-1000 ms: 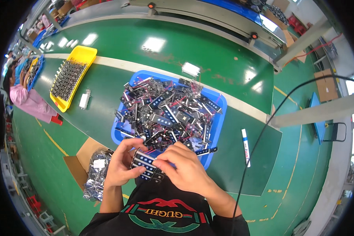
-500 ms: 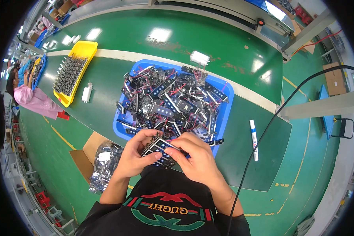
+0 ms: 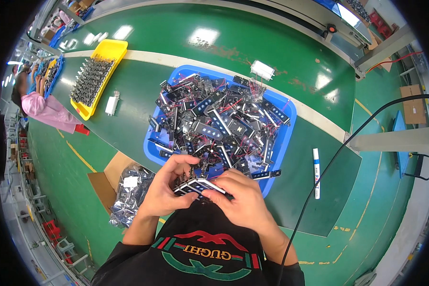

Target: The person sorts small electronic circuit boards from a blue bin, placing them into a yellow tray. They also handle plastic bags containing components, placing them into a cardboard box. The person moves around the factory floor, carrying a handheld device and a blue tray.

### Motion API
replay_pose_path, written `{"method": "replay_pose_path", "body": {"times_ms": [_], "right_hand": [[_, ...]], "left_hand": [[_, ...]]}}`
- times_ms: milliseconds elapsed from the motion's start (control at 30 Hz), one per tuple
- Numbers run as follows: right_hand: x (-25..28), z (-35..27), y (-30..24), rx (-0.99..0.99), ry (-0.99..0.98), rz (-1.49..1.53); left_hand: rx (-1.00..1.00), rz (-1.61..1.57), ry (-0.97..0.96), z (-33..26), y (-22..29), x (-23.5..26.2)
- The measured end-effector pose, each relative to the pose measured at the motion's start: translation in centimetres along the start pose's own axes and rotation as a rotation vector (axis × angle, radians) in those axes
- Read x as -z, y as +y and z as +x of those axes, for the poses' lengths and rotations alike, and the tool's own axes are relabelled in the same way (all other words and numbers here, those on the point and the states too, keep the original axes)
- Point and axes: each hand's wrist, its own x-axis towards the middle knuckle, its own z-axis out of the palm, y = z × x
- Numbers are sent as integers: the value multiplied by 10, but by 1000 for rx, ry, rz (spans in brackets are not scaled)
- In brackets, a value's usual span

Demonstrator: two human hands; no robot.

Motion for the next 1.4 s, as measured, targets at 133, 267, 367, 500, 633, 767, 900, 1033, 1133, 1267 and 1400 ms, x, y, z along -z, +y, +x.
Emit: {"method": "replay_pose_path", "body": {"times_ms": [133,267,367,500,633,767,900,1033,1133,1267,1400], "right_hand": [[-24,-10,4,296,271,-342],[-25,-23,13,195,407,-294],[-7,-21,15,147,438,-476],[-18,-15,17,242,250,-831],[-36,3,33,307,65,-1243],[-36,-3,22,195,-46,-1125],[-34,2,19,226,-13,-1158],[-34,-9,24,296,78,-1093],[-32,-10,25,314,98,-1131],[-35,-13,19,230,33,-1201],[-29,-20,18,308,183,-1085]], "left_hand": [[18,-48,61,-7,-10,-9],[50,-151,146,-17,-14,-6],[45,-137,255,-24,-18,17],[83,-342,332,-33,-25,40],[-43,-273,448,-27,-20,37],[-79,-320,403,-31,-30,37],[-117,-293,311,-28,-30,37],[-40,-334,229,-29,-28,27],[75,-525,279,-25,-16,25],[-3,-459,285,-23,-17,25],[20,-408,303,-24,-10,23]]}}
